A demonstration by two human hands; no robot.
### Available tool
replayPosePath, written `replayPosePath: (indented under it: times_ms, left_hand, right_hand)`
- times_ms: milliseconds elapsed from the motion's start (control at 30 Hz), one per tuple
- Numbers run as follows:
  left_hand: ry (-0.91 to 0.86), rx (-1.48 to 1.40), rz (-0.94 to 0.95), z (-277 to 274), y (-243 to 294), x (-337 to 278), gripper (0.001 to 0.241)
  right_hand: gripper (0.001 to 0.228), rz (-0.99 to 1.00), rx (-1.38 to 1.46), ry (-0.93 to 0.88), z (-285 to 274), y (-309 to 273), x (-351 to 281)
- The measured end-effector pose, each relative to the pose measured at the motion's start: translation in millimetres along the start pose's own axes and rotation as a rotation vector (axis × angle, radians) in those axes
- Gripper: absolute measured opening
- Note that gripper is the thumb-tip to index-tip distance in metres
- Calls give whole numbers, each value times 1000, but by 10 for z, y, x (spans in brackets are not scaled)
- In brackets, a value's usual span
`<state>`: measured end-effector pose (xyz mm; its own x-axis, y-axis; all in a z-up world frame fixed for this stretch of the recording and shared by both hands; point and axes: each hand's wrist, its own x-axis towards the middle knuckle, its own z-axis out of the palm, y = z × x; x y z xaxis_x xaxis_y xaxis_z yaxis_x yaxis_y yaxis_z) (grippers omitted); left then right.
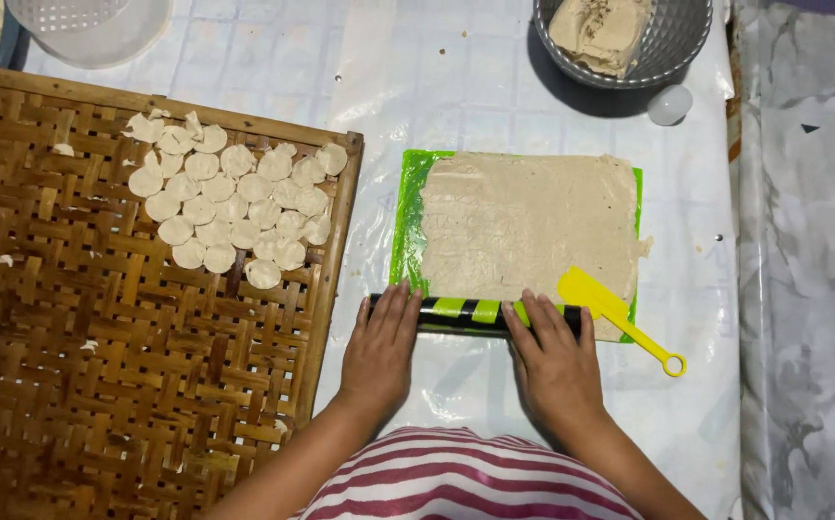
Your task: Rolling out and flattening dough for pastry preparation on a workstation.
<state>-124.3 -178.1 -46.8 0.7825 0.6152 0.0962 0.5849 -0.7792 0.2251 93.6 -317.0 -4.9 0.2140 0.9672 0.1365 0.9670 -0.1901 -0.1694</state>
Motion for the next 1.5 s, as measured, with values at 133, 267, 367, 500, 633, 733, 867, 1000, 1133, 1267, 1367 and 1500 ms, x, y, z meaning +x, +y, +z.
replayPosePath:
  times_ms: [133, 267, 367, 500, 633, 733, 867, 1000, 1133, 1267, 1367, 1500]
  left_hand:
    - [-2, -81, -12, -264, 0, 35, 65]
    - [14, -119, 9, -282, -105, 139, 56]
    - [64, -94, 63, -333, -91, 393, 56]
    - [207, -190, 140, -303, 76, 897, 59]
    - [85, -229, 140, 124, 225, 1418, 57]
    - [250, -86, 205, 543, 290, 1601, 58]
    - [190, -120, 130, 488, 401, 1853, 67]
    - [-6, -89, -15, 321, 378, 2230, 62]
    - [-105, -53, -95, 311, 327, 2671, 60]
    - [-171, 55, -150, 33, 379, 2818, 68]
    - [-33, 169, -64, 141, 403, 2660, 70]
    - [6, 17, 45, 563, 407, 2203, 71]
  right_hand:
    - [49, 98, 98, -30, -100, -29, 2]
    - [56, 79, 90, -117, -125, 56, 97]
    - [53, 76, 82, -66, -251, 237, 224]
    - [49, 190, -3, -40, -364, 653, 481]
    - [52, 277, -37, -48, -269, 1065, 604]
    - [54, 379, -115, -37, 16, 1232, 625]
    - [66, 344, -35, 167, 464, 1461, 730]
    - [62, 389, -70, 132, 574, 1687, 1109]
    - [58, 422, -106, 28, 508, 1844, 1554]
    - [57, 371, 46, 20, 529, 2045, 1729]
    - [55, 364, 132, 63, 308, 1922, 1557]
    - [57, 469, 59, 17, 324, 1632, 1202]
